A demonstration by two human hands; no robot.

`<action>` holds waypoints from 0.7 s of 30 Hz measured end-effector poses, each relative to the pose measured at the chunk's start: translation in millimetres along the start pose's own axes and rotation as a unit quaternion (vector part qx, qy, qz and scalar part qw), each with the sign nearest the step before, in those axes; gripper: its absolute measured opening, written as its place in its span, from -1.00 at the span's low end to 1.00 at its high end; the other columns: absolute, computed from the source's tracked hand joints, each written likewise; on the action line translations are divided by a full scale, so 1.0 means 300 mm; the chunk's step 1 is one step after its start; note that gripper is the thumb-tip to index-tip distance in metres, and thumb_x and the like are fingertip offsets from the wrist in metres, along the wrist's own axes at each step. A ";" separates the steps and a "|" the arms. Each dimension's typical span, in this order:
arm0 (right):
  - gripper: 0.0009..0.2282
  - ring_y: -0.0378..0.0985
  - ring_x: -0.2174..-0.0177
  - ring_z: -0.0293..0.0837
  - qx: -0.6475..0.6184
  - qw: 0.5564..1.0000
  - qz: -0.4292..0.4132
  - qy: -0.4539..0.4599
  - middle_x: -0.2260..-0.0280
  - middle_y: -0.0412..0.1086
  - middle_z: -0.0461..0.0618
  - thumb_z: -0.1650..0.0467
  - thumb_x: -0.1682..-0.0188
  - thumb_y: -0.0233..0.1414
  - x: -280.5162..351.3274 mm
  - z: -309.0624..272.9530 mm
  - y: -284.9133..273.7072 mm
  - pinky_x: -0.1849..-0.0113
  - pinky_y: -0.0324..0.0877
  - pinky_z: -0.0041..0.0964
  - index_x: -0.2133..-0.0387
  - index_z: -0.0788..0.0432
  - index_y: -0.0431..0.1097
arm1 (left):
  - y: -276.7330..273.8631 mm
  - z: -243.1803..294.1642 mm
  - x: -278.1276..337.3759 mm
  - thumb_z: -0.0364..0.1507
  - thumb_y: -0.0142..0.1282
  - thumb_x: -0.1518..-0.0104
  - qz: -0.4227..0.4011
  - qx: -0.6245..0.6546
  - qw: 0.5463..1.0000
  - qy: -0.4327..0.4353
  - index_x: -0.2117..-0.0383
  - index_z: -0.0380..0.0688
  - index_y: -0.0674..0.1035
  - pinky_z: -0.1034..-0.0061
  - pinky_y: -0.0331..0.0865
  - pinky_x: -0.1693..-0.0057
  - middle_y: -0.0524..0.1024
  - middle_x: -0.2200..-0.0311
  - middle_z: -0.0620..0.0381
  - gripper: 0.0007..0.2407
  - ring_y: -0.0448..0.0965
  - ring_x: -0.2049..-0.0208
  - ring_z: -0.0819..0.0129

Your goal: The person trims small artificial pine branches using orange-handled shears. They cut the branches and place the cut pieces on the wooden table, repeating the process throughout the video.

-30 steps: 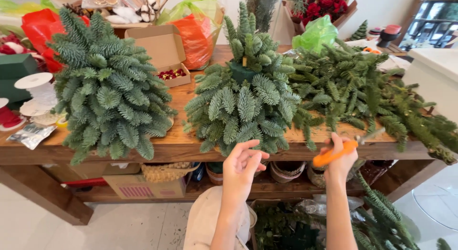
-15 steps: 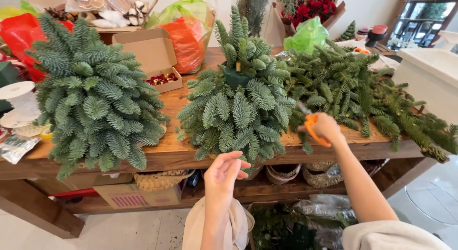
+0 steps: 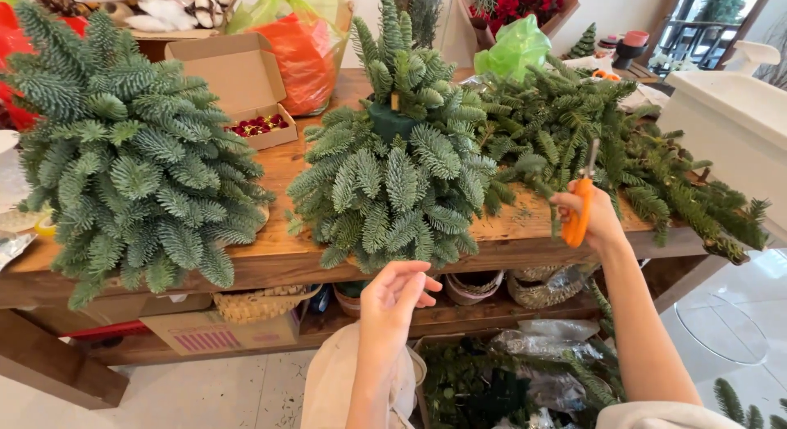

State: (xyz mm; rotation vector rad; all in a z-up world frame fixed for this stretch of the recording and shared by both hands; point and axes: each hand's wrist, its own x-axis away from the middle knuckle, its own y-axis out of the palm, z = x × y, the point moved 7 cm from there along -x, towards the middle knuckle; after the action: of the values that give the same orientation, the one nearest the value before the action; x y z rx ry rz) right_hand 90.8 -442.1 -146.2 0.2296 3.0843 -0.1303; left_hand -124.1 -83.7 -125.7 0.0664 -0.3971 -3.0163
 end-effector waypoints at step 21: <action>-0.65 0.44 0.65 -0.26 0.095 0.987 -0.017 -0.129 0.33 0.51 0.12 0.53 -0.01 0.12 0.140 -0.220 0.240 0.67 0.39 -0.55 -0.05 0.25 0.25 | 0.330 -0.078 0.050 -0.37 -0.01 -0.16 -0.182 -0.176 0.967 0.005 0.10 -0.05 0.59 0.57 0.40 0.16 0.62 0.36 0.22 -0.77 0.50 0.40 0.50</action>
State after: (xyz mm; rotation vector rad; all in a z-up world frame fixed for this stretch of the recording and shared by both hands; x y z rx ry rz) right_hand 57.5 -359.1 -88.6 0.1523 2.8190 -0.4223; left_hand -128.6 -186.5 -122.8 0.1416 0.1811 -3.3913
